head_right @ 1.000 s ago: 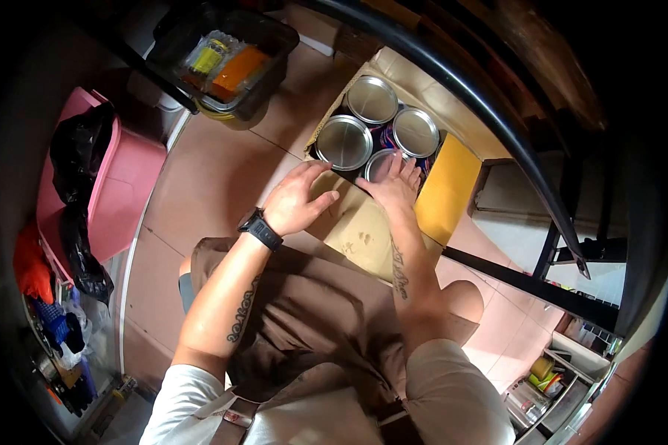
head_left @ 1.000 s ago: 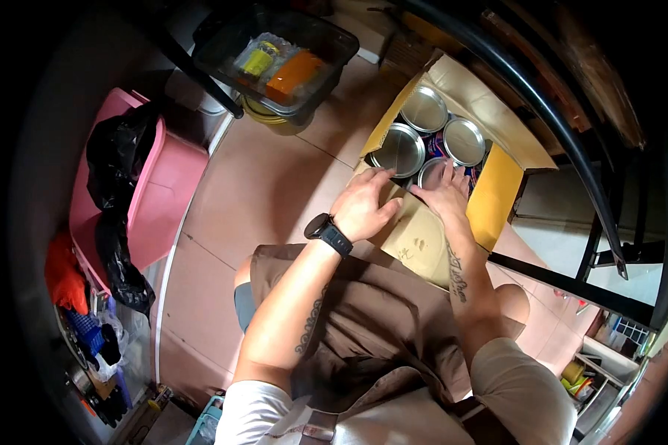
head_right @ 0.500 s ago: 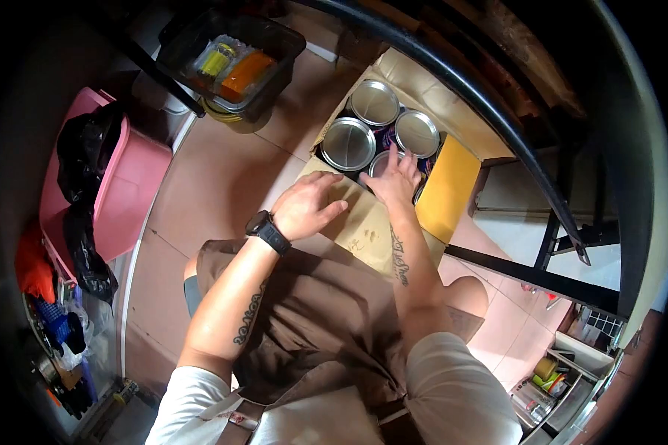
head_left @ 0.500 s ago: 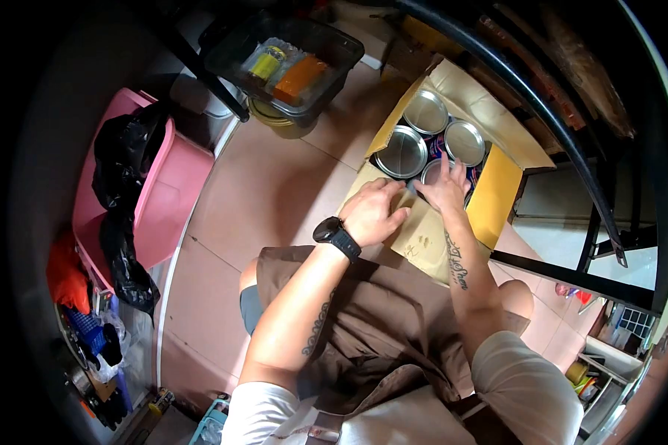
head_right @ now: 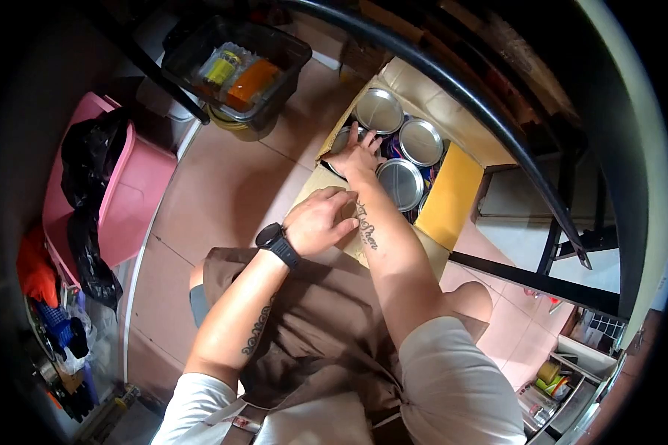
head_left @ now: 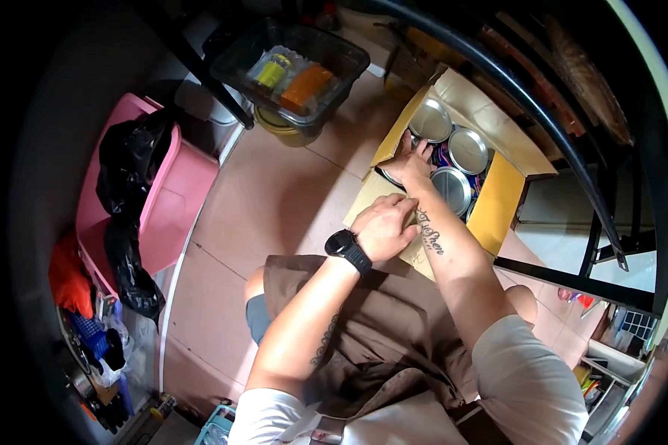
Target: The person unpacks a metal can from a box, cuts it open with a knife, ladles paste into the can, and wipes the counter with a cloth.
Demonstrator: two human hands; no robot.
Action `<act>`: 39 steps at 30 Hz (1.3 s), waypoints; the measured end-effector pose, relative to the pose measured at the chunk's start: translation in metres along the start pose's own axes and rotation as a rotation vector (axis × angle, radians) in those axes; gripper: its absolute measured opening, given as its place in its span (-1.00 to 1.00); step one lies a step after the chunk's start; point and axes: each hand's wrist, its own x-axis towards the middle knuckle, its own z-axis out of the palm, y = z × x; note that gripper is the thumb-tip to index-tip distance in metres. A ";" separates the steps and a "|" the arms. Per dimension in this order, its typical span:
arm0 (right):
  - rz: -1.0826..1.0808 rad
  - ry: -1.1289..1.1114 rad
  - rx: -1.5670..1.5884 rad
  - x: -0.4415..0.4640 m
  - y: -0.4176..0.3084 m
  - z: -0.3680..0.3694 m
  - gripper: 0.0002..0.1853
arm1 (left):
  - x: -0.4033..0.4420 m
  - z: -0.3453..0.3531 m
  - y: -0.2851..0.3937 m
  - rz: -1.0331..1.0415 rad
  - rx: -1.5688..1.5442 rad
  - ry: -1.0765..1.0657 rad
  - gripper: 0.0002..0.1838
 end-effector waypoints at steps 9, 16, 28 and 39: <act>-0.125 -0.046 -0.189 0.008 0.001 -0.006 0.33 | -0.007 -0.001 0.010 0.051 0.015 0.072 -0.50; -0.175 0.049 -0.119 0.000 0.014 -0.003 0.26 | -0.005 -0.003 -0.008 0.028 -0.095 0.118 -0.52; -0.101 0.030 0.348 0.057 0.092 -0.016 -0.38 | 0.099 0.060 -0.086 -0.593 -0.238 0.113 -0.26; 0.051 -0.432 1.058 0.073 0.076 -0.011 -0.59 | 0.139 0.068 -0.078 -0.727 -0.142 0.222 -0.23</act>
